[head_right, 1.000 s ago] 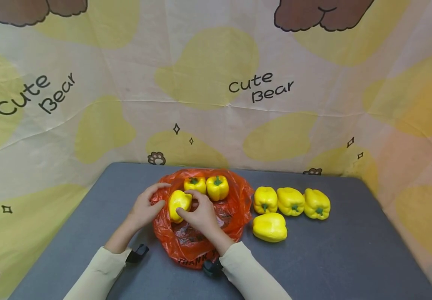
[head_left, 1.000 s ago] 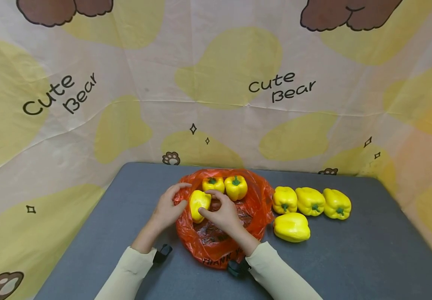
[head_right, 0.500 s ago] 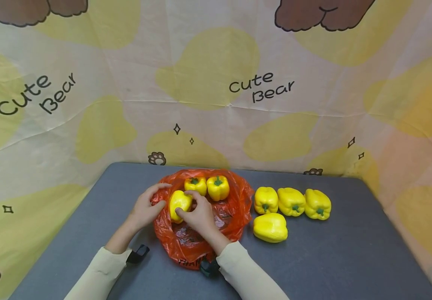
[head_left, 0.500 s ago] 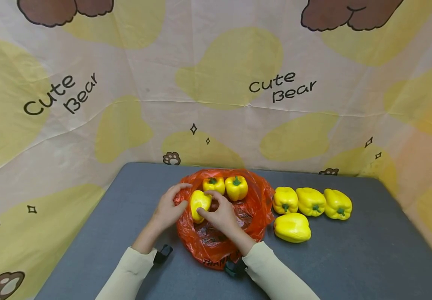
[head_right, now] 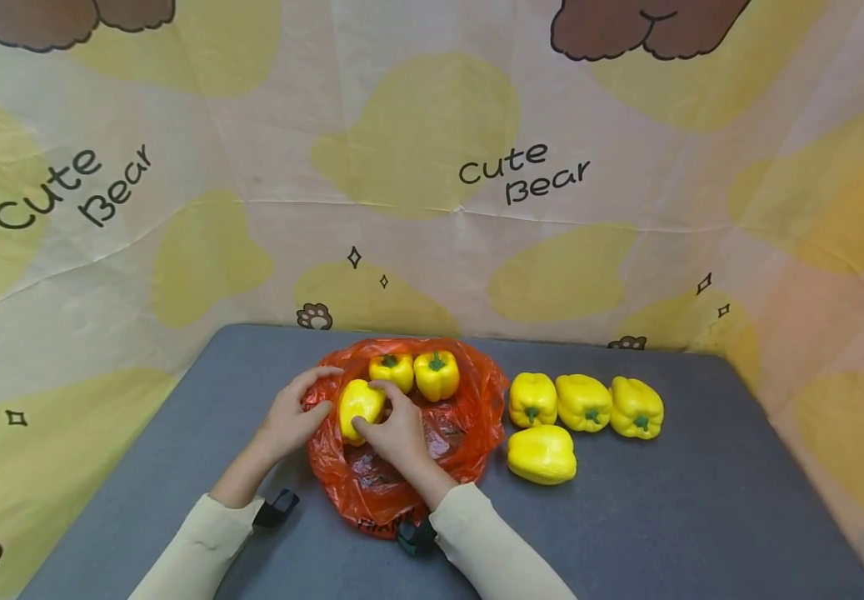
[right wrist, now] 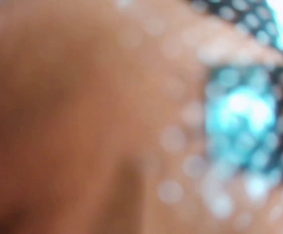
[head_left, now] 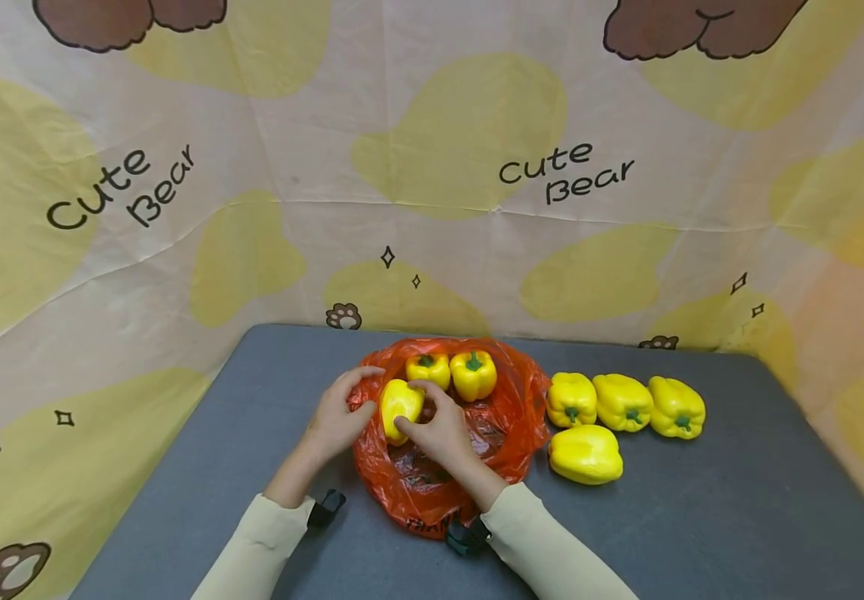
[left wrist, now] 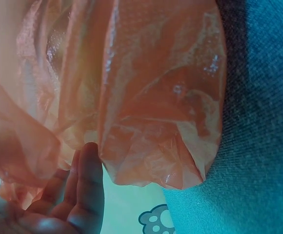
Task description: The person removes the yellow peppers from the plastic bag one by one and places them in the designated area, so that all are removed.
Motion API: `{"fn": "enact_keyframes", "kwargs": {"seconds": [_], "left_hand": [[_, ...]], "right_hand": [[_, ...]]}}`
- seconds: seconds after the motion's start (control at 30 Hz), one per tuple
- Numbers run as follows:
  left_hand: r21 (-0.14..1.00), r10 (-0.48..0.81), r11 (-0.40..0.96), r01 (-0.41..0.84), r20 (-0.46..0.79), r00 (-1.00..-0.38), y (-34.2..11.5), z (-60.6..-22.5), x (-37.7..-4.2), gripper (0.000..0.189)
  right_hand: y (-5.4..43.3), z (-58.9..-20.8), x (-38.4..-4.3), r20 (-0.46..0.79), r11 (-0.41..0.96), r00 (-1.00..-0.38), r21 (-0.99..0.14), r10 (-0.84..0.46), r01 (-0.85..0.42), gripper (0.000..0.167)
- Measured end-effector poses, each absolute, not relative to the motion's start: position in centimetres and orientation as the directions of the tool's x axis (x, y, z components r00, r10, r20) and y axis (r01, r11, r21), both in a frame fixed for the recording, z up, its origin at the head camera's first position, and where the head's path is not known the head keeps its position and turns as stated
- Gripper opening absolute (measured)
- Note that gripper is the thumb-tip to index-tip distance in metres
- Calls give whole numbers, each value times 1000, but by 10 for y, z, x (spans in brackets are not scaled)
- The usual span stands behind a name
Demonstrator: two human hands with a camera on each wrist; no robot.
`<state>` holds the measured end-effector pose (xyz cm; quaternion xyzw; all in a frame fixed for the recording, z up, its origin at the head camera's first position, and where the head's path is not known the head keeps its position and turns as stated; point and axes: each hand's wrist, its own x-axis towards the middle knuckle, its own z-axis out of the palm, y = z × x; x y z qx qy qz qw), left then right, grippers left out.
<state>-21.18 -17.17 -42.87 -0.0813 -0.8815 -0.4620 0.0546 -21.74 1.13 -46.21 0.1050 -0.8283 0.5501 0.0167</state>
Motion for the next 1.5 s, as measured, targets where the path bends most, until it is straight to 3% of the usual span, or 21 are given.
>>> {"fn": "enact_keyframes", "kwargs": {"seconds": [0.4,1.5], "left_hand": [[799,99,566,206,182,-978,-172,-429,-212,42],[803,87,568,178,157,-984,-169,-428,-213,43]], "right_hand": [[11,-461,-215,104,287,-985,-947,-138,-141,50],[40,-439,-201,120,224,-975,-961,-187,-161,49]]}}
